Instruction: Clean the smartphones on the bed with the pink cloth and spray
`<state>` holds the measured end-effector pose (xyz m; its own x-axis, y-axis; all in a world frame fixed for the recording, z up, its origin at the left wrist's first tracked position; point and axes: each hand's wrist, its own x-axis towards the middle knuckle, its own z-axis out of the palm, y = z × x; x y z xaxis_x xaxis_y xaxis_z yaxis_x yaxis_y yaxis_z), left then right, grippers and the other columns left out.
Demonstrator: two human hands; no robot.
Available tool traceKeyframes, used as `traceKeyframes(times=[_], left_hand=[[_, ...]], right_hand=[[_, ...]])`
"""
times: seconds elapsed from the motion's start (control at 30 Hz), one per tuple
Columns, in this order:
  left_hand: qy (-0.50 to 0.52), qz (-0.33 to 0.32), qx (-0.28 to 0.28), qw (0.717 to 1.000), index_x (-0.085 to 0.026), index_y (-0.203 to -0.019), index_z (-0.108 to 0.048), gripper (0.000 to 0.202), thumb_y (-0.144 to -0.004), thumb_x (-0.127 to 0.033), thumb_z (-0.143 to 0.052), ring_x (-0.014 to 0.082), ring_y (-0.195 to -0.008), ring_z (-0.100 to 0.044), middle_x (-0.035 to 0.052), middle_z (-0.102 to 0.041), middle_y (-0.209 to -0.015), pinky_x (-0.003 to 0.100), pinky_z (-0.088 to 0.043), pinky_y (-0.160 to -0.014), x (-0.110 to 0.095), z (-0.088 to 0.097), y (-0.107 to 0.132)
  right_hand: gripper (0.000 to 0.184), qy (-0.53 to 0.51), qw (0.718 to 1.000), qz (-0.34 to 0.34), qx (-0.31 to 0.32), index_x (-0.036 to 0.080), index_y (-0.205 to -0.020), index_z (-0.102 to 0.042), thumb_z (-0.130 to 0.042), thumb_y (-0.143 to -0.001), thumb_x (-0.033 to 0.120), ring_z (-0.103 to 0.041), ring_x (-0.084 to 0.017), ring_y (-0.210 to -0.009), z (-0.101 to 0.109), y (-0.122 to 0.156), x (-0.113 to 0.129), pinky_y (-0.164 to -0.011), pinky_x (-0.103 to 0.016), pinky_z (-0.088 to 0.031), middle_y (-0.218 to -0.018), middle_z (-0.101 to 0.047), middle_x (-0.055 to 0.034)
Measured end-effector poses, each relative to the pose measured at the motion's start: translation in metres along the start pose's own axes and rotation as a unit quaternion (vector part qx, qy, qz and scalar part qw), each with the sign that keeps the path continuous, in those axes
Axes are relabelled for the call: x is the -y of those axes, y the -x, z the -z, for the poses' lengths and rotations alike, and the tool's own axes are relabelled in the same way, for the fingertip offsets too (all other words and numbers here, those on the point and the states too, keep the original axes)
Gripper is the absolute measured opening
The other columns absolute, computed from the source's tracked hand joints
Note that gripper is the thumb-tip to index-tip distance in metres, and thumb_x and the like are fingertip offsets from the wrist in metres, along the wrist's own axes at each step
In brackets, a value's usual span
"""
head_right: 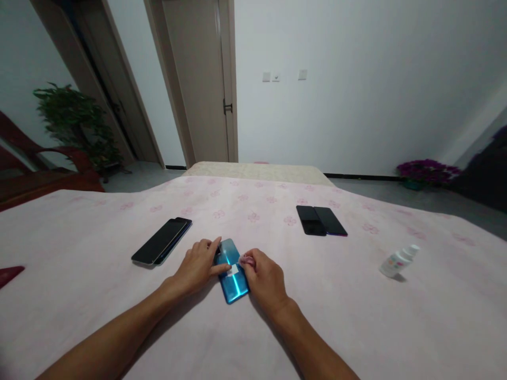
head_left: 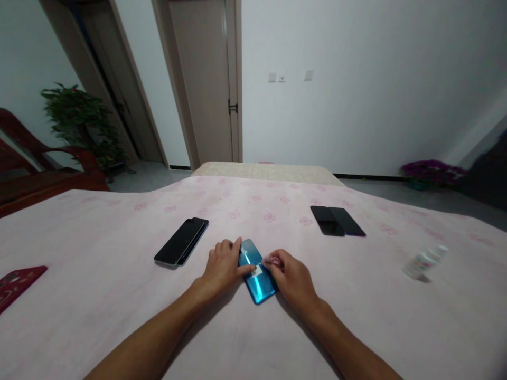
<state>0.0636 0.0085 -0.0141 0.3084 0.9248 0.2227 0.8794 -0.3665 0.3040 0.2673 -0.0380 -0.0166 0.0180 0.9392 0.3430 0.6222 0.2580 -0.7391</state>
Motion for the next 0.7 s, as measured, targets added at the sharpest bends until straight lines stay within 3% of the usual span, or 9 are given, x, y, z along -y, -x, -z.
traceKeyframes(times=[0.13,0.2,0.27,0.37,0.47,0.7], left_hand=[[0.018,-0.026,0.047,0.998,-0.028,-0.149,-0.041,0.105,-0.058,-0.065,-0.080,0.0470,-0.124,-0.051,0.0220,-0.051,-0.143,0.059,-0.044,-0.095,-0.012,-0.001,0.021],[0.026,-0.051,0.065,0.996,-0.029,-0.151,-0.036,0.121,-0.047,-0.065,-0.085,0.0502,-0.132,-0.044,0.0230,-0.039,-0.153,0.063,-0.038,-0.101,-0.015,-0.009,0.027],[0.039,-0.065,0.075,0.994,-0.026,-0.153,-0.031,0.127,-0.045,-0.062,-0.088,0.0514,-0.139,-0.035,0.0250,-0.031,-0.158,0.066,-0.031,-0.107,-0.016,-0.016,0.029],[0.075,-0.071,0.080,0.991,-0.021,-0.155,-0.025,0.121,-0.056,-0.053,-0.086,0.0476,-0.147,-0.023,0.0282,-0.026,-0.159,0.070,-0.022,-0.111,-0.010,-0.023,0.025],[0.113,-0.086,0.072,0.987,-0.021,-0.155,-0.024,0.110,-0.064,-0.043,-0.082,0.0412,-0.150,-0.021,0.0264,-0.027,-0.160,0.069,-0.018,-0.115,-0.001,-0.022,0.017],[0.133,-0.110,0.055,0.983,-0.028,-0.145,-0.046,0.077,-0.074,-0.030,-0.075,0.0359,-0.149,-0.028,0.0171,-0.039,-0.156,0.067,-0.017,-0.117,0.007,-0.017,0.013]], right_hand=[[0.014,0.107,0.984,0.143,0.024,0.022,-0.090,-0.067,-0.053,-0.093,0.020,-0.065,-0.021,-0.083,0.004,0.001,-0.003,-0.073,-0.031,-0.046,-0.089,-0.071,-0.0063],[0.019,0.117,0.975,0.181,0.047,0.021,-0.092,-0.067,-0.048,-0.096,0.019,-0.064,-0.021,-0.084,0.004,0.002,-0.004,-0.075,-0.031,-0.048,-0.091,-0.069,-0.0074],[0.021,0.113,0.970,0.206,0.070,0.021,-0.096,-0.067,-0.046,-0.097,0.016,-0.064,-0.021,-0.087,0.004,0.003,-0.004,-0.078,-0.032,-0.051,-0.095,-0.068,-0.0078],[0.019,0.104,0.963,0.231,0.092,0.021,-0.104,-0.067,-0.051,-0.095,0.015,-0.063,-0.022,-0.097,0.006,0.005,-0.003,-0.087,-0.035,-0.053,-0.106,-0.067,-0.0093],[0.025,0.098,0.961,0.244,0.088,0.022,-0.109,-0.067,-0.051,-0.093,0.011,-0.063,-0.023,-0.104,0.006,0.003,-0.004,-0.091,-0.038,-0.054,-0.113,-0.066,-0.0107],[0.030,0.132,0.966,0.222,0.014,0.021,-0.105,-0.071,-0.049,-0.092,0.006,-0.064,-0.025,-0.096,-0.010,-0.017,-0.013,-0.084,-0.041,-0.058,-0.105,-0.068,-0.0120]])
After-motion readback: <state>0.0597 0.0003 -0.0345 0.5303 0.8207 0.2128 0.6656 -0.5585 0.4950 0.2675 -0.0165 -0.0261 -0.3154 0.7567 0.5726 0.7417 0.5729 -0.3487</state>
